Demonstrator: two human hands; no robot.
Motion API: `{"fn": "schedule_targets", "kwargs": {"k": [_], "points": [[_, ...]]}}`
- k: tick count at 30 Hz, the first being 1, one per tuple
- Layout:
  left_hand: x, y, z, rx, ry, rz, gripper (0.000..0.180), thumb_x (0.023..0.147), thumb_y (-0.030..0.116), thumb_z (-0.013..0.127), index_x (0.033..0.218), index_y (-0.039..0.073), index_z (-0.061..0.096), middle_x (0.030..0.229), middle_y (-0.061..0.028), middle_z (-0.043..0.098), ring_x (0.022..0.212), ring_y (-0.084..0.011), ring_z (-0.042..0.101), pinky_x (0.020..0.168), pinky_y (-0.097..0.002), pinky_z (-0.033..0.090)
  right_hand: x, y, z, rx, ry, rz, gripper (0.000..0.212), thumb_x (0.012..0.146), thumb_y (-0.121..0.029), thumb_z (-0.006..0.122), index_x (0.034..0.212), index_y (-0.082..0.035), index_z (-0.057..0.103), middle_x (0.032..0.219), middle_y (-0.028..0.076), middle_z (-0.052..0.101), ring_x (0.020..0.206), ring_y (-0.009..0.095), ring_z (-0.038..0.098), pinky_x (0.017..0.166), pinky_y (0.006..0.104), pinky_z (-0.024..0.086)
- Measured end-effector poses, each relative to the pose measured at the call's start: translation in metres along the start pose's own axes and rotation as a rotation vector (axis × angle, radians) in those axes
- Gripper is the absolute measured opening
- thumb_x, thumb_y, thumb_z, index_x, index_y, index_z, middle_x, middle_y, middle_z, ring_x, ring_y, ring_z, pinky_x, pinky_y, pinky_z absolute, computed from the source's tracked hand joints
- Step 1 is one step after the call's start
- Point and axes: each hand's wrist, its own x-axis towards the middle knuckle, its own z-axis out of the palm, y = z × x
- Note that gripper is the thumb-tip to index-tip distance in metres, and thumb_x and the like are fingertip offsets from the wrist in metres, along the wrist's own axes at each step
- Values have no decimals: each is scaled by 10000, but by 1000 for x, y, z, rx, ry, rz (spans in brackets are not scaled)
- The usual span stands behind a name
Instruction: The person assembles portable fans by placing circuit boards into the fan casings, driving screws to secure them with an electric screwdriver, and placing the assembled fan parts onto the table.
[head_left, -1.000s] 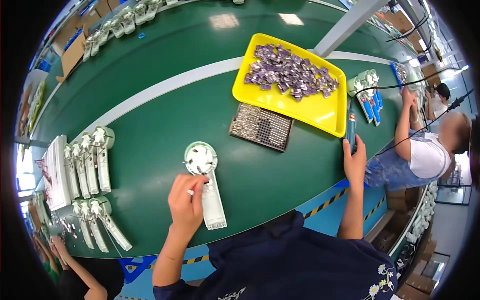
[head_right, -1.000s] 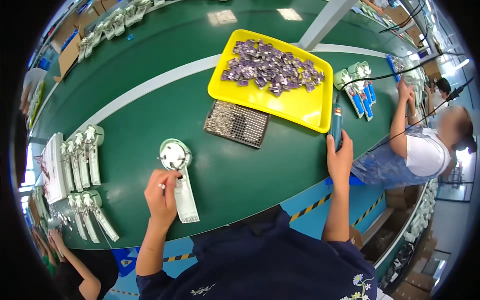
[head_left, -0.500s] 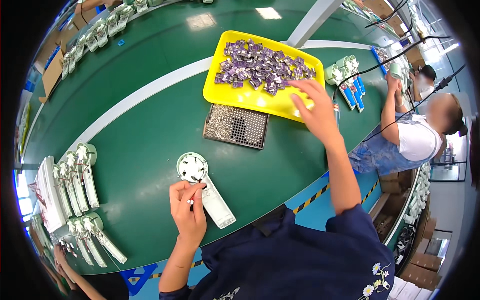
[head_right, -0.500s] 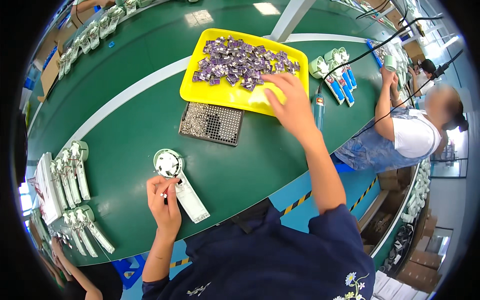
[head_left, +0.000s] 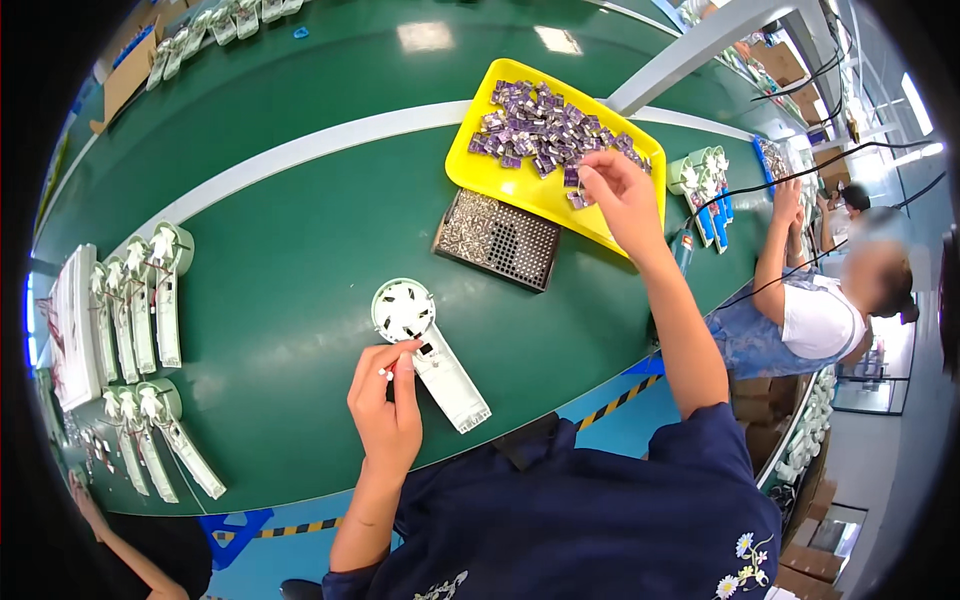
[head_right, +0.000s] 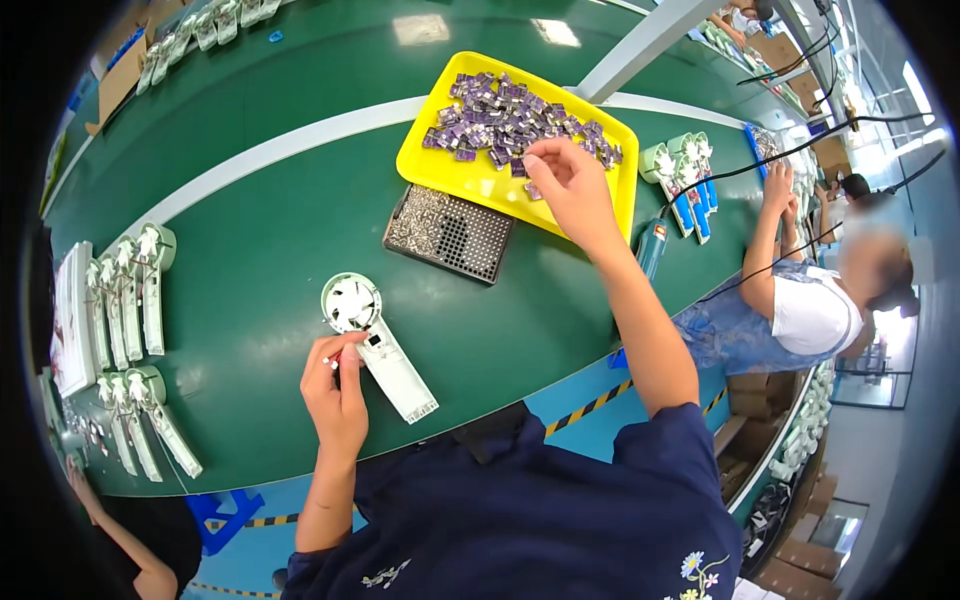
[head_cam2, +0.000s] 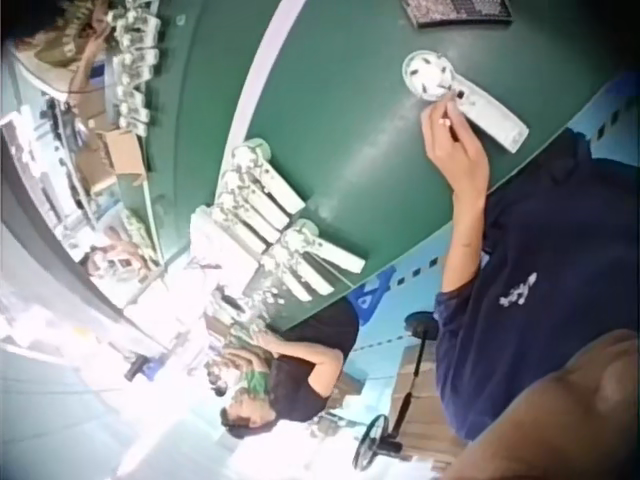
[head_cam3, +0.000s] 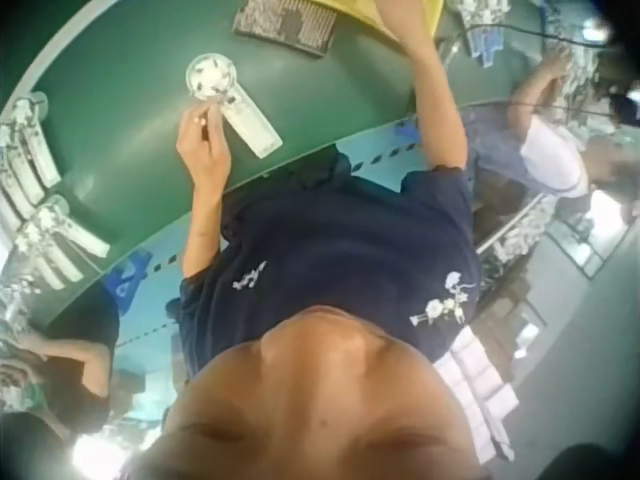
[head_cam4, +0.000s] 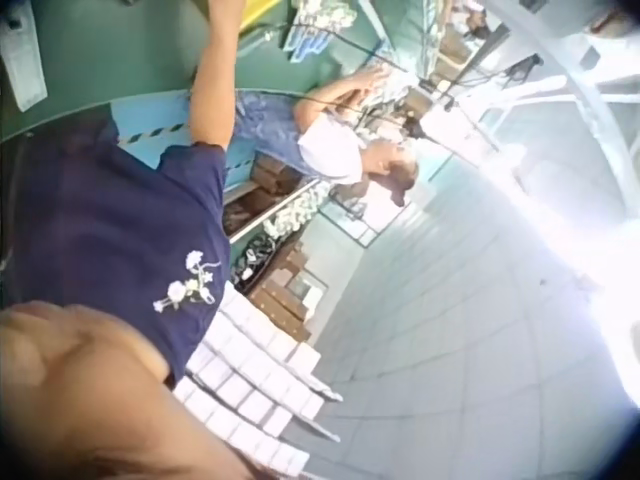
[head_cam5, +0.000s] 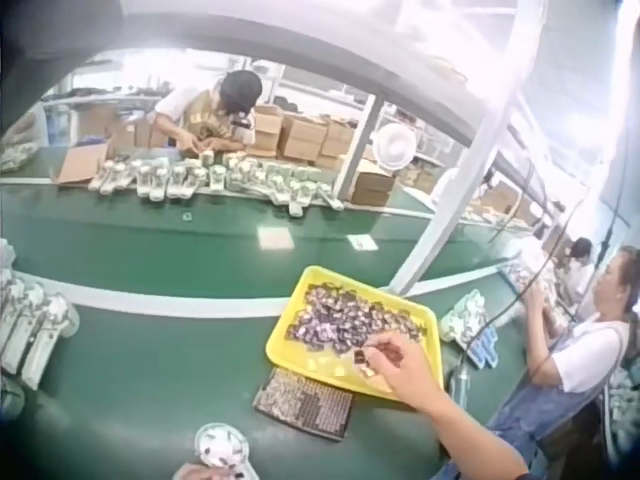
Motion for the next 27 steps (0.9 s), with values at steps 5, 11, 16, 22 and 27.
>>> {"fn": "schedule_targets", "kwargs": {"k": [5, 11, 16, 22, 27], "points": [[-2, -3, -6, -14, 28, -59, 134, 960, 4, 576, 1014, -15, 697, 880, -105, 634, 720, -174, 588, 634, -278, 445, -47, -46, 28, 728, -218, 318, 201, 990, -93, 600, 1174, -14, 602, 978, 51, 636, 803, 132, 636, 735, 293, 543], [3, -2, -1, -58, 38, -86, 122, 955, 11, 592, 1013, -9, 697, 870, -102, 636, 703, -169, 583, 612, -270, 445, -98, -60, 68, 926, -517, 345, 199, 962, -65, 641, 1146, -5, 596, 1160, 120, 608, 1000, 238, 694, 865, 357, 582], [2, -2, -6, -57, 42, -136, 117, 959, 18, 592, 1006, -3, 697, 849, -85, 635, 685, -165, 578, 600, -270, 443, -108, -69, 87, 1018, -585, 512, 164, 951, -25, 638, 1104, 11, 588, 1213, 143, 585, 1055, 252, 678, 943, 383, 573], [1, -4, -4, -67, 41, -116, 112, 964, 32, 594, 1005, -5, 692, 850, -95, 642, 690, -179, 593, 608, -287, 464, -117, -69, 98, 907, -556, 346, 149, 952, -7, 632, 1089, 32, 588, 1203, 154, 606, 1113, 241, 649, 1015, 407, 545], [-1, -9, -6, -74, 34, -84, 140, 991, 49, 568, 1028, -16, 686, 878, -72, 630, 687, -121, 579, 594, -246, 457, -111, -75, 94, 907, -556, 411, 146, 967, -37, 621, 1089, 36, 587, 1220, 163, 611, 1134, 244, 636, 1015, 412, 540]]}}
